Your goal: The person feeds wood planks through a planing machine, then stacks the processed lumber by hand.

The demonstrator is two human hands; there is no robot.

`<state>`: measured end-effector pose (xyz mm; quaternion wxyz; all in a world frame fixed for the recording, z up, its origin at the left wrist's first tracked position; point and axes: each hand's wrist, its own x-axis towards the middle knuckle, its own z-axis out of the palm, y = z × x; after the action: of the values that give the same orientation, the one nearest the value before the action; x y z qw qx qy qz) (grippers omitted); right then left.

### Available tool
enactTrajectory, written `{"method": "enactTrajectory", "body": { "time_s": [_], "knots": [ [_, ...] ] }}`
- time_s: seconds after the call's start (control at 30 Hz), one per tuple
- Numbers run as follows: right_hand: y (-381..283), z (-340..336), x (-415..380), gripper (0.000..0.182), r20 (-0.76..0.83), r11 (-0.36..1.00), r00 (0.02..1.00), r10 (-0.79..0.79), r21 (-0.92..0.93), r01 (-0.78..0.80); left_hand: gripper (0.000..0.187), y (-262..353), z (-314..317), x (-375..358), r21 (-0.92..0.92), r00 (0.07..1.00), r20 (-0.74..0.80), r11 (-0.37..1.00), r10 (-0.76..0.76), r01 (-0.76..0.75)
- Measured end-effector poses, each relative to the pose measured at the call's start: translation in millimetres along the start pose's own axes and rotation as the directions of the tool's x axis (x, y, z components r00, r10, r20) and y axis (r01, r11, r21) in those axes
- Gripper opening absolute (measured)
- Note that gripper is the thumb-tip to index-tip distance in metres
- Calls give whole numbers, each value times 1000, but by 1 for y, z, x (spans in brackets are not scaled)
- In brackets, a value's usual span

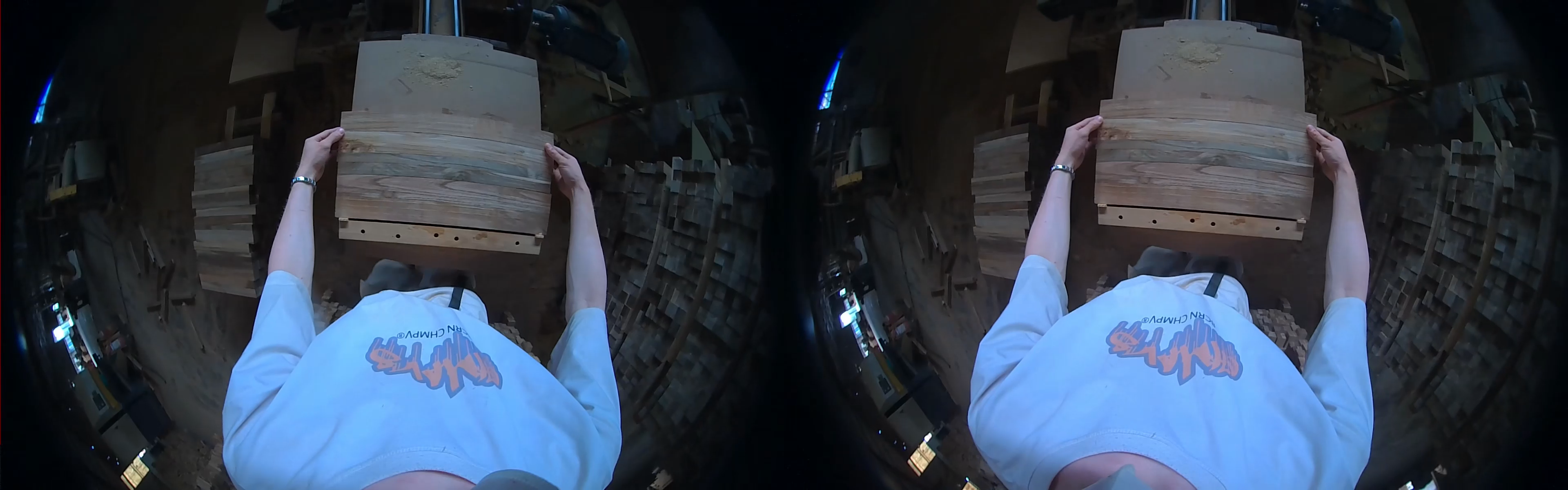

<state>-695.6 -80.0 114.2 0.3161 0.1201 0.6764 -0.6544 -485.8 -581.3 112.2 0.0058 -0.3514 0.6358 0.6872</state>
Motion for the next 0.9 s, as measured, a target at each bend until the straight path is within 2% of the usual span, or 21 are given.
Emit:
{"method": "enactTrajectory", "body": {
  "time_s": [0.07, 0.1, 0.13, 0.2, 0.23, 0.27, 0.3, 0.33, 0.37, 0.4, 0.43, 0.47, 0.5, 0.53, 0.6, 0.63, 0.73, 0.77, 0.9],
  "knots": [
    [11, 6, 0, 51, 2, 999, 999, -35, 4, 35, 36, -1, 5, -3, -60, 999, -11, 998, -34, 34],
    [20, 21, -2, 58, -267, 813, 905, -330, -568, 129, 36, -7, 6, -2, -76, 999, -5, 996, -38, 37],
    [27, 41, -8, 66, -277, 353, 684, -675, -935, -30, 37, -13, 6, 3, -50, 999, -28, 998, -32, 31],
    [26, 107, -75, 74, 95, 90, 552, -828, -951, 297, 39, -16, 9, -5, -26, 999, -41, 1000, -17, 16],
    [39, 138, -101, 70, 210, 83, 598, -773, -902, 423, 39, -10, 18, -16, 275, 971, -186, 957, 148, -93],
    [60, 163, -126, 69, 310, 95, 621, -720, -843, 530, 40, -5, 28, -23, 560, 900, -265, 815, 347, -150],
    [76, 188, -147, 69, 285, 172, 687, -668, -839, 515, 40, -13, 39, -20, 704, 713, -204, 607, 671, -370],
    [92, 205, -157, 68, 263, 85, 654, -710, -889, 450, 39, 8, 65, -41, 704, 649, -111, 520, 753, -483],
    [109, 215, -157, 66, 204, 88, 602, -772, -904, 418, 39, 25, 93, -57, 686, 620, 15, 443, 784, -577],
    [111, 219, -162, 66, 209, 75, 603, -770, -908, 411, 37, 27, 122, -61, 643, 608, 127, 401, 784, -652],
    [111, 224, -165, 63, 158, 119, 597, -786, -910, 398, 36, 32, 147, -62, 595, 580, 236, 356, 780, -721],
    [104, 226, -161, 60, 103, 162, 577, -810, -907, 389, 37, 33, 173, -55, 601, 577, 294, 322, 762, -732],
    [104, 225, -157, 54, 103, 141, 527, -844, -904, 404, 39, 29, 192, -46, 603, 575, 358, 288, 736, -744],
    [101, 224, -155, 54, 104, 133, 519, -848, -907, 399, 39, 30, 201, -39, 596, 567, 357, 286, 743, -750],
    [94, 226, -147, 51, 99, 136, 529, -843, -911, 388, 46, 29, 222, -16, 822, 623, 427, 7, 656, -570],
    [89, 226, -139, 50, 91, 145, 522, -848, -908, 394, 52, 29, 228, -2, 846, 698, 436, 7, 569, -534],
    [74, 229, -106, 49, 85, 148, 480, -873, -892, 428, 50, 51, 232, 22, 859, 733, 418, 29, 537, -511],
    [64, 231, -96, 49, 83, 151, 486, -870, -894, 422, 49, 51, 235, 37, 864, 701, 396, 17, 592, -503],
    [29, 239, -39, 48, 56, 166, 465, -883, -891, 423, 47, 82, 244, 97, 867, 695, 378, 28, 612, -497]
  ]
}}
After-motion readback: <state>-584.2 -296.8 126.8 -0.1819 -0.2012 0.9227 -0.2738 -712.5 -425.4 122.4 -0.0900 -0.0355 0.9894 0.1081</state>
